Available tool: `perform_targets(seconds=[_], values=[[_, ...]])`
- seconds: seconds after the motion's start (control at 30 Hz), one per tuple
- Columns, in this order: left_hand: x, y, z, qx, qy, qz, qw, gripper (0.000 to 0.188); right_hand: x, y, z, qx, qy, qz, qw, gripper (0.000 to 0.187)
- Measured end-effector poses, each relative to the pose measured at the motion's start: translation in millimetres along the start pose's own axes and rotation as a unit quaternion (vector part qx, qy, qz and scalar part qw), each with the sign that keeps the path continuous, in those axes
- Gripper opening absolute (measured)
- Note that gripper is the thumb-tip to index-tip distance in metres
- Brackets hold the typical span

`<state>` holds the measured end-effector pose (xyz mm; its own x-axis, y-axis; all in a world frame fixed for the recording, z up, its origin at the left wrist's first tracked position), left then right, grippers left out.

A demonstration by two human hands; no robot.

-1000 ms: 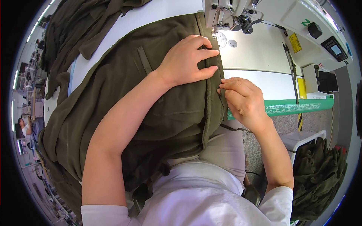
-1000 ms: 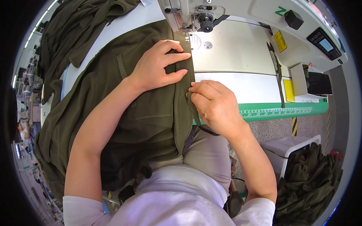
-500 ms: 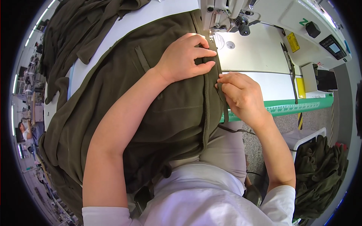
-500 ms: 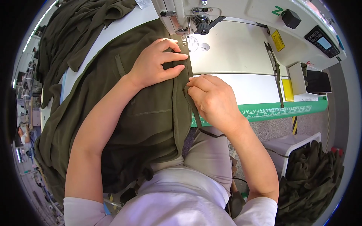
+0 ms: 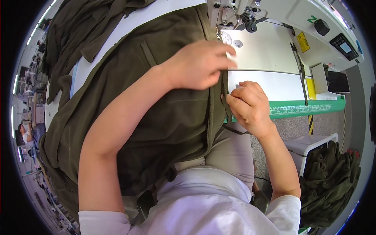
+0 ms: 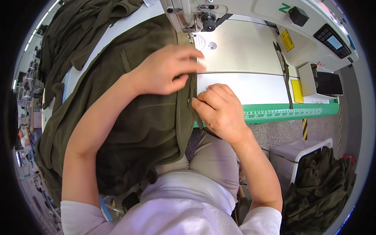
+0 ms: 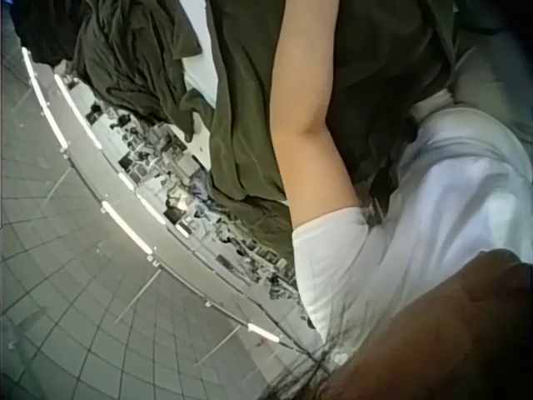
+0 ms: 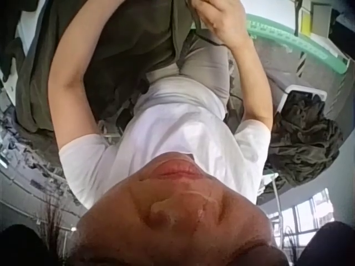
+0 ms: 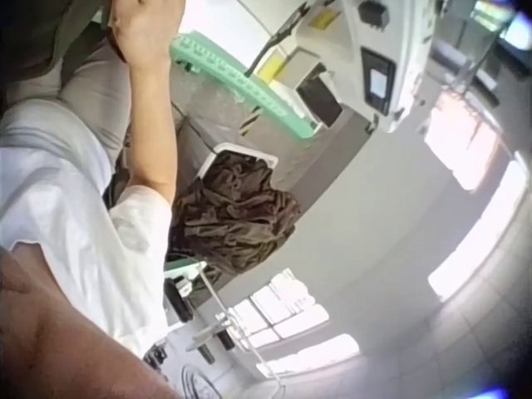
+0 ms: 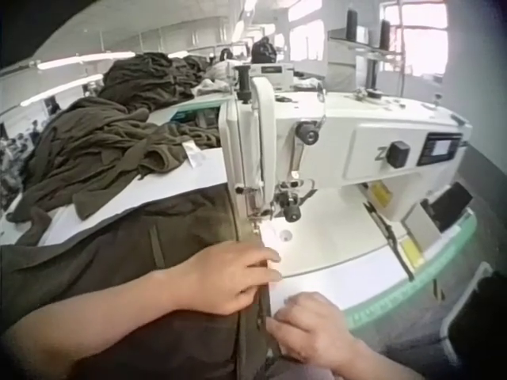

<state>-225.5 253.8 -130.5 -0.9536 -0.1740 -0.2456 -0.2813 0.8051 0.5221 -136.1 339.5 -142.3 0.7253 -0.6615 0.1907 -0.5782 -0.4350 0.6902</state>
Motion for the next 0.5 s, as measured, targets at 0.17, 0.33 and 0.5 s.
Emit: perform_targets(seconds=[0.17, 0.33, 0.5], values=[[-34, 4, 7, 0.127, -0.025, -0.014, 0.991, 0.017, 0, -2, -2, 0.004, 0.006, -0.009, 1.000, 0.024], [-92, -7, 14, 0.221, -0.108, -0.044, 0.968, 0.013, 3, -1, -7, -0.028, -0.004, -0.002, 1.000, 0.022], [-151, -20, 18, 0.191, -0.301, -0.029, 0.934, 0.009, 7, 1, -5, -0.020, -0.009, -0.035, 0.999, 0.019]])
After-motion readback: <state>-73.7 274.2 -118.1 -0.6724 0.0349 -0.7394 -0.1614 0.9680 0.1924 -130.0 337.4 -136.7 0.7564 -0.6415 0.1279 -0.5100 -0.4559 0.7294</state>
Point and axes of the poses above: each hand's wrist, its own y-axis towards the middle knuckle, its own z-axis out of the palm, x = y × z, the point moved 10 cm from there along y, towards the middle knuckle, and after that the axes turned 5 degrees about -y, right-handed, at the moved point
